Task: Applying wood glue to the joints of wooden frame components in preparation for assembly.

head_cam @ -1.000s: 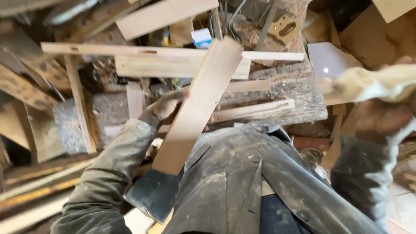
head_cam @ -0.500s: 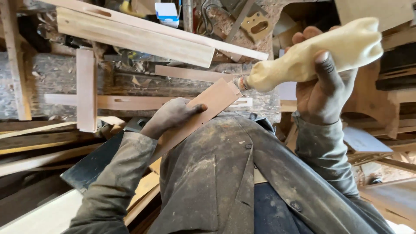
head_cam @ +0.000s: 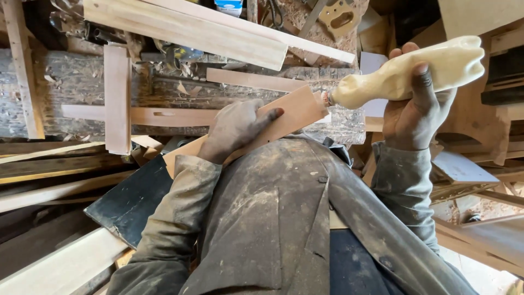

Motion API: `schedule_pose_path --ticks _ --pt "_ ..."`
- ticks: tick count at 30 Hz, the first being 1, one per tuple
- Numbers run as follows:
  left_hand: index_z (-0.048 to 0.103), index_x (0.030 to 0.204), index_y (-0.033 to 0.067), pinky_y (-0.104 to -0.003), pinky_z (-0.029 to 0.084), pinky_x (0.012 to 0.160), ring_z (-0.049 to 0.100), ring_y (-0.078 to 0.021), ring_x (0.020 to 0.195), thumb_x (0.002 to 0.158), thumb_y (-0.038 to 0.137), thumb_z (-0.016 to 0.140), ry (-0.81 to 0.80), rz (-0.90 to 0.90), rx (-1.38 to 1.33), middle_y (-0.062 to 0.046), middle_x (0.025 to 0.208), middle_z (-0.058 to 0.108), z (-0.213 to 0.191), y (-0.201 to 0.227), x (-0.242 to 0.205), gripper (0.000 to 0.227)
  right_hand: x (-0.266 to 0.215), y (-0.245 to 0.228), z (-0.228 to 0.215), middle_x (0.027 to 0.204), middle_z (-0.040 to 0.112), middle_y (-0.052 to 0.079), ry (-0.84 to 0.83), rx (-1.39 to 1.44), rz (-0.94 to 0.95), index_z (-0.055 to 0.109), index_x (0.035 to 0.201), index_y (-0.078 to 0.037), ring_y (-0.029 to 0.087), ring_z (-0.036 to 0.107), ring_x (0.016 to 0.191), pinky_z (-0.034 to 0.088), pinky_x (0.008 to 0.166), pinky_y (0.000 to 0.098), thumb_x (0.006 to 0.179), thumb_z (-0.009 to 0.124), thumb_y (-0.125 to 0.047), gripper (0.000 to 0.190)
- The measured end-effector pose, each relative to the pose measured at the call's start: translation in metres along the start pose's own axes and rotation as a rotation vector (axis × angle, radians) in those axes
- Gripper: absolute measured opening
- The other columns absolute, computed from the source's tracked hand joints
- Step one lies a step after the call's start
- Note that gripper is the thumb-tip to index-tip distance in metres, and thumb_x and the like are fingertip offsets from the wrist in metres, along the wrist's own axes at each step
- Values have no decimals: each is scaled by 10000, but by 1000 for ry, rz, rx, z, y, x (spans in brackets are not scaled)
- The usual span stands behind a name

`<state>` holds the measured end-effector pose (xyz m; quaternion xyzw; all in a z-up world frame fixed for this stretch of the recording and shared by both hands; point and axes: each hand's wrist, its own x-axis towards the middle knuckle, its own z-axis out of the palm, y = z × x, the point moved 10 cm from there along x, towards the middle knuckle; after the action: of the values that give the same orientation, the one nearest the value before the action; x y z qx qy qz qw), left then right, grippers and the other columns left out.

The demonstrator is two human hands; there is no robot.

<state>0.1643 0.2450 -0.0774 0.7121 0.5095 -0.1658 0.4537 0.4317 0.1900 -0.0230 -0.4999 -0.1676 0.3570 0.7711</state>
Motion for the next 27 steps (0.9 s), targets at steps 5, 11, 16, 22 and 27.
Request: schedule_pose_path --ticks 5,11,16,22,27 --pt "490 785 122 -409 377 724 521 -265 829 739 637 243 0 -10 53 -74 868 581 -7 8 -9 574 -11 -13 12 970 628 189 -58 -109 -110 380 1222 -55 296 634 892 566 872 443 670 743 -219 680" --pt "528 845 140 -437 394 727 501 -281 915 729 662 224 -52 -56 93 -89 934 567 2 8 -9 615 -17 -21 3 959 625 201 10 -142 -111 401 1187 -57 310 631 892 570 865 434 653 744 -210 653" --pt "527 870 139 -426 388 735 526 -284 873 727 659 213 8 -10 60 -91 905 585 7 12 -12 624 -20 -25 -2 923 615 214 48 -106 -137 428 1150 -1 307 625 885 568 865 442 596 781 -191 684" --pt "520 823 134 -413 385 715 532 -292 828 745 646 229 24 1 32 -91 867 587 14 15 -14 594 -18 -33 3 949 598 175 -63 -247 -184 414 1140 -16 294 610 917 576 875 446 675 736 -255 615" --pt "513 815 119 -421 397 651 540 -295 777 750 646 216 57 33 58 -102 827 585 16 15 -13 609 -20 -34 4 953 612 194 -21 -235 -172 389 1160 -10 303 624 920 584 890 449 635 759 -244 683"
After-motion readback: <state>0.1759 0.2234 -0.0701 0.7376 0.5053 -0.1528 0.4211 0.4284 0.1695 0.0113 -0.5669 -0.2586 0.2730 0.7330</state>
